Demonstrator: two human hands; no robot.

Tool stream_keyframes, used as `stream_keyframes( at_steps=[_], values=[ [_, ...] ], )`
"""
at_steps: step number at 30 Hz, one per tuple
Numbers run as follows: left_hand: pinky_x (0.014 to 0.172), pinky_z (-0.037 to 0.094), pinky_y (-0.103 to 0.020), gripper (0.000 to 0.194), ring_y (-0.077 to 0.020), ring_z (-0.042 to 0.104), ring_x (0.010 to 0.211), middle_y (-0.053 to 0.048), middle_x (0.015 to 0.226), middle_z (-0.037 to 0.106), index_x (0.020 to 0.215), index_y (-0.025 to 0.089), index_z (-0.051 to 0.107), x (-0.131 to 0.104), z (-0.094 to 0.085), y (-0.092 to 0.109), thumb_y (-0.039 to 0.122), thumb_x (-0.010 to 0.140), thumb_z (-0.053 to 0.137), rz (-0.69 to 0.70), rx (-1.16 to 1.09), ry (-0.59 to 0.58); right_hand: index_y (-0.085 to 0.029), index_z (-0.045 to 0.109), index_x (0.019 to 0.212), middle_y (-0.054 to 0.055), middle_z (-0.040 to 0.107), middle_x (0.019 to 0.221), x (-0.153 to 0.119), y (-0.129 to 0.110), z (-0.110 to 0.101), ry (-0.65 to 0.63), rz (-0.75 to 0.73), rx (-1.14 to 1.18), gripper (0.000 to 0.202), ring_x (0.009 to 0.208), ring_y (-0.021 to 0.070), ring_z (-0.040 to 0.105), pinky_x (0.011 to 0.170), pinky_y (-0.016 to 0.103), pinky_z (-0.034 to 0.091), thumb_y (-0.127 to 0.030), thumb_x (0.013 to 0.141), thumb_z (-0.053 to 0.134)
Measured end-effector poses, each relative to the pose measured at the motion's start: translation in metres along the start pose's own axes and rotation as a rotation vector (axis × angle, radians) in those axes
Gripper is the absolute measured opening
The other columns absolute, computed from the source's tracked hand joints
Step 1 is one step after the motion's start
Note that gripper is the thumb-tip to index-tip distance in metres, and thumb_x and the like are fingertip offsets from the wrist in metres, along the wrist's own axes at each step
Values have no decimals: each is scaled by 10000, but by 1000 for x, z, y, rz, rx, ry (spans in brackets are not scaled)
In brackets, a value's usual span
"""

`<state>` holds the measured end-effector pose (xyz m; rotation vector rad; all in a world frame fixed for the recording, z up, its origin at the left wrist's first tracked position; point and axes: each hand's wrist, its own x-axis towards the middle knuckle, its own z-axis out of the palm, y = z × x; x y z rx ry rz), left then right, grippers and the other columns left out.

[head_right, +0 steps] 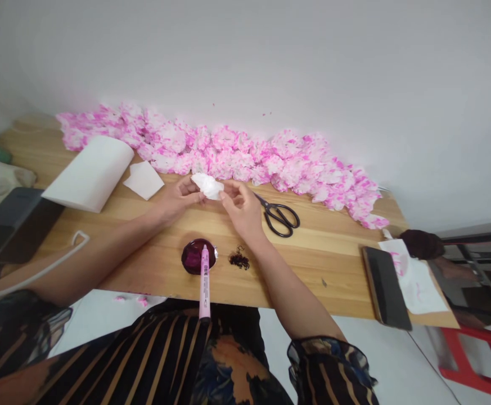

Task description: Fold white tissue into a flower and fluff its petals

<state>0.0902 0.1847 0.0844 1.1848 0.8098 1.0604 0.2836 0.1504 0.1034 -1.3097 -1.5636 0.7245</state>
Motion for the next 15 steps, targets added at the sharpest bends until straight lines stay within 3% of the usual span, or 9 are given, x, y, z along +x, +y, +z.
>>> stream_keyframes(
  at_steps=[3,6,9,15],
  values=[
    [717,518,-262,416,-117,647,723,-5,841,699,923,166,569,0,0,1,352,696,864,15,38,23,-265,681,1068,50,740,1084,-2,-6,-3,103,-234,-149,190,994,213,661,837,375,543,-345,896,666],
    [740,500,-245,380,-113,645,772,-5,859,692,915,166,557,-1,1,3,297,709,848,53,89,20,-263,678,989,63,739,1089,-4,-9,-3,79,-411,-235,86,1047,233,653,891,413,536,-287,907,672],
    [735,480,-232,334,-104,621,770,12,820,656,884,170,544,-3,4,5,268,723,820,83,128,19,-258,668,952,76,728,1129,-4,-8,0,50,-431,-279,71,1088,250,642,926,439,530,-277,890,698],
    [691,450,-228,307,-95,567,731,19,799,608,856,178,545,-5,8,5,270,710,798,92,169,63,-270,652,897,55,730,1149,-4,-5,2,33,-326,-294,49,1105,251,635,932,448,533,-297,895,692]
  ],
)
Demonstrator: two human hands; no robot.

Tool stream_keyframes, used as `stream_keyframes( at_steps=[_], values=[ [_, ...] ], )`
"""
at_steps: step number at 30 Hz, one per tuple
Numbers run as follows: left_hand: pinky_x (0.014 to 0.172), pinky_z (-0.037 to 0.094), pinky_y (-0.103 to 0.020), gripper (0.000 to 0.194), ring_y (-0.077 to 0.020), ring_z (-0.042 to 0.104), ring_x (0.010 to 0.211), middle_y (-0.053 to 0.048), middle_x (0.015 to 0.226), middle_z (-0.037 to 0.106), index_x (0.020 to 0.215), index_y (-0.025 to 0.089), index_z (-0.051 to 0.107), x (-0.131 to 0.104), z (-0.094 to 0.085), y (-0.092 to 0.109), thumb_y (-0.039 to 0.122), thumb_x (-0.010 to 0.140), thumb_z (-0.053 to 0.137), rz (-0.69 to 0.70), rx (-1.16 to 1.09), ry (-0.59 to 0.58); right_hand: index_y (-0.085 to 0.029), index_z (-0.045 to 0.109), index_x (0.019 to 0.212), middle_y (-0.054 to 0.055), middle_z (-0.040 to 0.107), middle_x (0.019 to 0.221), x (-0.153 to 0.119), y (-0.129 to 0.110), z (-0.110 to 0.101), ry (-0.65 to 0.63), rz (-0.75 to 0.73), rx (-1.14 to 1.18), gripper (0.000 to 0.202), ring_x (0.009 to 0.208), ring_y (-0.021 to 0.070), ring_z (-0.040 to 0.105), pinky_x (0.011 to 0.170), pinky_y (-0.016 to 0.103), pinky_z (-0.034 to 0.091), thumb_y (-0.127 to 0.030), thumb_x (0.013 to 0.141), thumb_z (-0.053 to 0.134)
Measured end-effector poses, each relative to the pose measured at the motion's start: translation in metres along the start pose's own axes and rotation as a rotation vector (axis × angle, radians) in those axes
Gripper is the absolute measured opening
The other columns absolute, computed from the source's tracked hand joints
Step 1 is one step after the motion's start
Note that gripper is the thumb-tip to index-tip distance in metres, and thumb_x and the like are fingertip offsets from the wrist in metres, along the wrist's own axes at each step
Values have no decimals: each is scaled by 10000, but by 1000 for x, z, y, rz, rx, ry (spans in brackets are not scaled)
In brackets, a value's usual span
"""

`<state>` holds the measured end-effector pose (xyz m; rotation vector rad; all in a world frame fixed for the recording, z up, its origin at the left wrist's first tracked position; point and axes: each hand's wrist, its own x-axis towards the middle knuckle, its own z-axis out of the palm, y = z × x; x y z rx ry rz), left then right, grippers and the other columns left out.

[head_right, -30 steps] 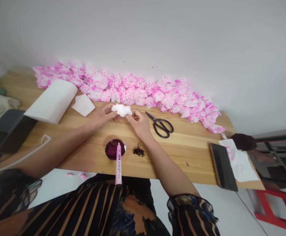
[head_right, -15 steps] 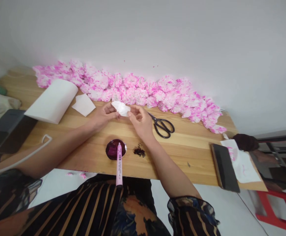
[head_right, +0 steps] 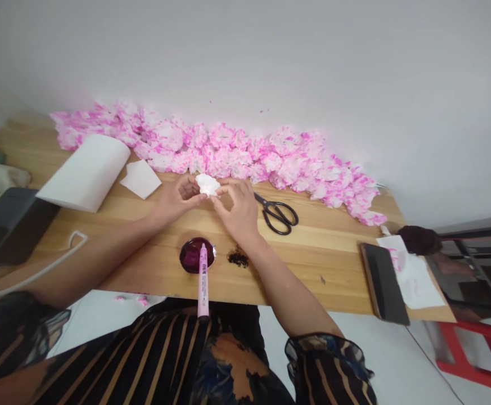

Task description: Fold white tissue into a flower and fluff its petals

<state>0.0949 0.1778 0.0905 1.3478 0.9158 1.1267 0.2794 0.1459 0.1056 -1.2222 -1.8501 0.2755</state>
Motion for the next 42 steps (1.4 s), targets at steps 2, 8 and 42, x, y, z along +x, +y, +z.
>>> stream_keyframes(
  at_steps=[2,8,42],
  values=[
    [683,445,-231,299,-94,552,720,19,799,597,854,180,547,0,0,0,275,708,790,7,16,6,-263,650,859,53,734,1126,0,2,0,1,19,20,60,1087,245,642,926,444,536,-291,899,684],
    [689,452,-242,273,-100,562,724,10,808,603,856,184,545,1,-1,0,279,719,762,25,42,24,-257,668,863,58,735,1095,3,5,-4,35,51,44,36,1052,233,661,888,424,553,-278,892,671],
    [716,475,-255,201,-132,608,769,-19,855,666,904,175,625,-6,2,-3,264,761,733,85,150,-96,-276,622,1297,79,699,1296,6,-4,-8,-46,-64,72,455,1212,278,620,1031,472,504,-404,870,714]
  ],
)
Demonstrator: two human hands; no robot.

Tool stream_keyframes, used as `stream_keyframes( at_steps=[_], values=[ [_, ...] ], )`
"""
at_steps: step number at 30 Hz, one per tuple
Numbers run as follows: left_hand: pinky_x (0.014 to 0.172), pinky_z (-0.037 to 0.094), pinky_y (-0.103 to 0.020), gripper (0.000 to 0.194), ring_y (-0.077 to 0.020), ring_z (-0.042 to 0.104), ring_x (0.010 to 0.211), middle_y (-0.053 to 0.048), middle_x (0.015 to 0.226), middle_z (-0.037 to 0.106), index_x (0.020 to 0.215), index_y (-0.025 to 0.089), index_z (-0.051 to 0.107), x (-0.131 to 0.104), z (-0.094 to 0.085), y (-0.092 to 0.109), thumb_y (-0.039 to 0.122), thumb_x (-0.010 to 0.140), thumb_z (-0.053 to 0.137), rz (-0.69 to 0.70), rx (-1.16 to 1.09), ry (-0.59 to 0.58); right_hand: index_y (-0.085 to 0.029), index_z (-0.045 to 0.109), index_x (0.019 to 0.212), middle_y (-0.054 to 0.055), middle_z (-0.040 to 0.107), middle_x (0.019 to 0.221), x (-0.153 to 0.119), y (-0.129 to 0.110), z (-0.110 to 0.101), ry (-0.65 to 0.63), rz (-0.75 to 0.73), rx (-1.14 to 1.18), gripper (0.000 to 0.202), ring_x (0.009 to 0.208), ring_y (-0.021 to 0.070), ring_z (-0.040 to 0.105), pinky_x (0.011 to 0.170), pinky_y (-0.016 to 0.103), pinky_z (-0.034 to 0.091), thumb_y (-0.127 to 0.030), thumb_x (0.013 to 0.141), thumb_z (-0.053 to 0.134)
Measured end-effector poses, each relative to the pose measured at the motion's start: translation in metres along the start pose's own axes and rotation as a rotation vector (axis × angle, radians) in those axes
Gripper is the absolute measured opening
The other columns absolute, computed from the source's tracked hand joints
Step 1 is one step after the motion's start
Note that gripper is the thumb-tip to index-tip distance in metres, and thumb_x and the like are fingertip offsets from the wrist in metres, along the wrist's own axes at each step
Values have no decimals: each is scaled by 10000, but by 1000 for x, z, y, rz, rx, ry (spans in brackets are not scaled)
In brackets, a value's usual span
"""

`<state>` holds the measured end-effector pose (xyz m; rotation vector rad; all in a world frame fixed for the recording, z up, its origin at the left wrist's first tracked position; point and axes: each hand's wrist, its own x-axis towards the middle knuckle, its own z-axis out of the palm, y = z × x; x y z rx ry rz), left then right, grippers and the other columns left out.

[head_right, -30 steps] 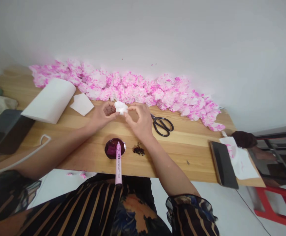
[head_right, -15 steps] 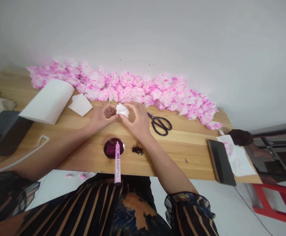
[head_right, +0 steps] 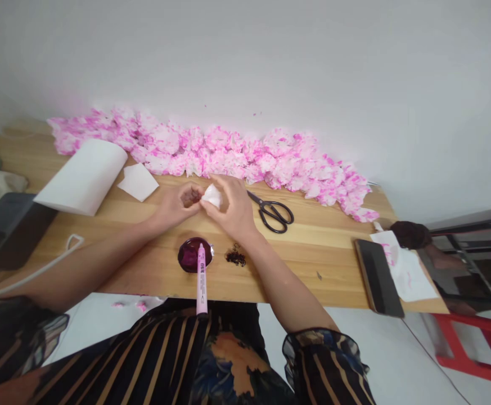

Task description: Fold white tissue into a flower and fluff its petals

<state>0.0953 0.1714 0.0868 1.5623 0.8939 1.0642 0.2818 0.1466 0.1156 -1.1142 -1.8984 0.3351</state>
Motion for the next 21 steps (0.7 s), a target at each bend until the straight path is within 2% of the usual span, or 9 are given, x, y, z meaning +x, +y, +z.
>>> stream_keyframes(
  at_steps=[3,6,9,11,13,16,19,21],
  values=[
    [719,478,-257,180,-135,613,775,-26,860,673,906,168,635,-1,0,3,245,764,714,22,23,-16,-253,678,1173,67,742,1163,0,-3,3,-21,-19,-2,284,1107,251,662,1003,435,510,-347,905,679],
    [717,472,-257,176,-131,606,771,-27,866,671,894,167,633,1,-1,3,230,750,713,12,32,-10,-241,711,1028,37,757,1004,0,5,2,51,90,66,140,962,206,690,931,388,532,-299,927,634],
    [781,490,-273,250,-143,623,835,-30,903,674,902,171,609,4,-4,1,272,727,755,-25,-61,18,-250,703,1090,28,751,1018,2,20,-2,197,253,201,198,952,185,695,932,376,546,-327,924,625],
    [818,506,-285,325,-147,632,867,-33,945,678,941,174,590,6,-5,-1,308,713,780,-72,-147,15,-269,689,1155,31,750,1062,4,28,-5,226,322,298,275,1003,191,696,959,387,552,-399,917,644],
    [824,519,-284,383,-144,640,883,-31,987,683,977,180,574,7,-6,0,317,697,798,-125,-199,-3,-290,673,1225,41,749,1150,5,30,-6,174,354,393,378,1108,211,686,1017,417,543,-489,903,668],
    [808,522,-259,392,-135,644,887,-16,976,680,954,182,563,7,-6,2,286,665,807,-155,-240,-22,-318,639,1323,50,714,1315,5,26,-7,16,367,522,503,1260,238,641,1099,458,512,-576,892,669],
    [778,510,-239,364,-121,632,840,9,898,662,908,178,564,7,-5,5,237,637,799,-144,-270,-34,-327,612,1386,46,679,1397,3,20,-7,-124,332,549,545,1311,246,617,1121,463,500,-578,904,655],
    [775,501,-237,341,-114,622,815,19,868,655,893,175,570,7,-5,5,218,636,791,-135,-278,-47,-324,614,1393,45,682,1391,2,17,-6,-166,286,474,539,1294,246,626,1122,462,496,-548,905,662]
  ],
)
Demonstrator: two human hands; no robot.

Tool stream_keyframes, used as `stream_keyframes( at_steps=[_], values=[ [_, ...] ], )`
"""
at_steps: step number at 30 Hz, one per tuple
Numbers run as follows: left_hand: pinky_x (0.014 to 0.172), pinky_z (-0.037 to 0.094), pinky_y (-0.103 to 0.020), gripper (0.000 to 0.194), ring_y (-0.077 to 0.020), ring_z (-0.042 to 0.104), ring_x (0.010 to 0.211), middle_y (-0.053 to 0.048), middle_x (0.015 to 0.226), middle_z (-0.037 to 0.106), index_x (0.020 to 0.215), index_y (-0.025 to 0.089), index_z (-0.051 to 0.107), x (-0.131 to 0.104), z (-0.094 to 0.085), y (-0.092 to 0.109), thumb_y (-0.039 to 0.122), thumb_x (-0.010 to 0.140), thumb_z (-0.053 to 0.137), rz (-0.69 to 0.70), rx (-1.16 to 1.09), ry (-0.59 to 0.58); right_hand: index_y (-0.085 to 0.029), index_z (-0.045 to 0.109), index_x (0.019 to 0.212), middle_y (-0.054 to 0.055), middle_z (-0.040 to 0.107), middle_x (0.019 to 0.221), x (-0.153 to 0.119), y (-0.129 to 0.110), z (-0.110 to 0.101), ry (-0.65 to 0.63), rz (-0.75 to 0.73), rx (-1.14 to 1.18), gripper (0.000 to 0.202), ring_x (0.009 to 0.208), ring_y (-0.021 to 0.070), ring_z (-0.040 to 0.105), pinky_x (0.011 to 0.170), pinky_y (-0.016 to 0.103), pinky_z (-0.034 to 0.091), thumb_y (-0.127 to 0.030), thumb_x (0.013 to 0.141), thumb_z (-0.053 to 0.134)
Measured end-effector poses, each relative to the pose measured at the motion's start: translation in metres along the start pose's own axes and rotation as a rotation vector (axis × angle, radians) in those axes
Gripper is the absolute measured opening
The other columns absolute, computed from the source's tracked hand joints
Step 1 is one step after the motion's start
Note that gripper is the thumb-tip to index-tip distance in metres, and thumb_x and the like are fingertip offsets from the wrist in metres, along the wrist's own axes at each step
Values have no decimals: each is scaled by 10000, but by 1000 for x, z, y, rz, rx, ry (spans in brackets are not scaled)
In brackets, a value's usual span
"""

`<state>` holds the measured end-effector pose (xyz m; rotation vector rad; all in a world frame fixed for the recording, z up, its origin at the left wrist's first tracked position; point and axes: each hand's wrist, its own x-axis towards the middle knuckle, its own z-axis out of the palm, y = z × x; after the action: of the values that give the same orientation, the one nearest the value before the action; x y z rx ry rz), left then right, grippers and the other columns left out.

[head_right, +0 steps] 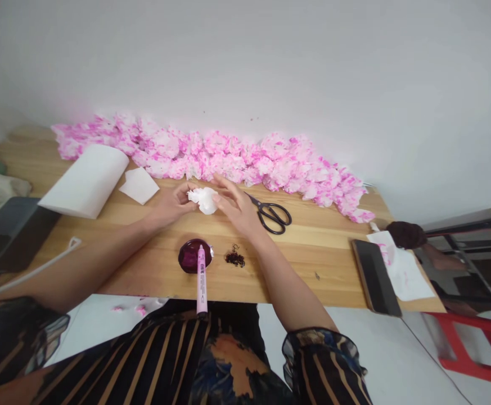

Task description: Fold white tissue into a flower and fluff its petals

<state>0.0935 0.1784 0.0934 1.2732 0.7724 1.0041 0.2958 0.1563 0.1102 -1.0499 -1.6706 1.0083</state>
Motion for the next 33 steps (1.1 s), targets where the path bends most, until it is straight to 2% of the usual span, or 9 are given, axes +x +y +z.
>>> stream_keyframes(
  at_steps=[4,7,11,15,17,22,26,29,33],
  values=[
    [802,490,-247,329,-118,629,829,6,884,674,889,165,591,1,0,-3,220,641,800,7,-1,8,-279,720,1228,41,757,1159,-3,-4,2,43,-72,-189,391,1079,224,696,1038,441,534,-444,874,712],
    [801,495,-260,373,-132,636,849,-12,926,694,939,166,601,2,-2,-6,253,652,823,-8,-21,36,-273,740,1154,25,758,1013,-4,-8,0,109,-78,-118,313,949,192,706,959,406,566,-442,895,695],
    [794,495,-270,439,-136,624,837,-7,929,692,985,175,610,4,-4,-7,314,652,860,-25,-83,73,-313,698,1242,33,744,1104,-3,-9,-6,204,-60,34,402,1049,199,695,998,416,575,-541,912,665],
    [830,493,-277,483,-146,620,872,-5,936,687,948,176,611,2,-2,-4,329,599,908,-39,-137,104,-353,594,1408,46,651,1408,-1,-5,-6,20,-36,46,600,1303,240,605,1090,455,544,-573,862,717],
    [841,489,-274,480,-146,622,880,-3,925,688,928,177,609,2,0,-2,324,589,916,-43,-159,101,-360,559,1449,45,628,1450,-1,-2,-3,-38,-33,27,644,1310,238,601,1089,448,542,-516,852,745],
    [776,491,-248,502,-127,613,831,5,913,680,962,173,610,1,0,0,285,580,917,-62,-188,59,-285,721,1218,52,741,1238,-2,2,3,26,-5,-71,379,1069,214,689,967,417,575,-416,863,700],
    [765,499,-255,512,-144,623,857,-9,939,689,1002,171,629,1,-2,-1,241,576,904,-80,-132,14,-267,759,1099,39,769,1126,-2,1,5,50,29,-101,277,905,181,690,901,405,570,-369,855,675],
    [762,495,-247,477,-139,618,855,-4,926,691,969,165,656,1,-4,-3,213,560,898,-70,-95,49,-269,761,1061,30,770,1071,-2,-2,4,62,43,-63,250,894,173,680,872,382,575,-382,846,698],
    [720,508,-236,455,-128,624,841,8,928,684,926,180,644,2,-4,-3,187,549,899,-77,-217,123,-294,725,1136,24,747,1057,-1,-4,-1,180,31,89,298,925,168,672,781,333,596,-437,878,680]
  ],
)
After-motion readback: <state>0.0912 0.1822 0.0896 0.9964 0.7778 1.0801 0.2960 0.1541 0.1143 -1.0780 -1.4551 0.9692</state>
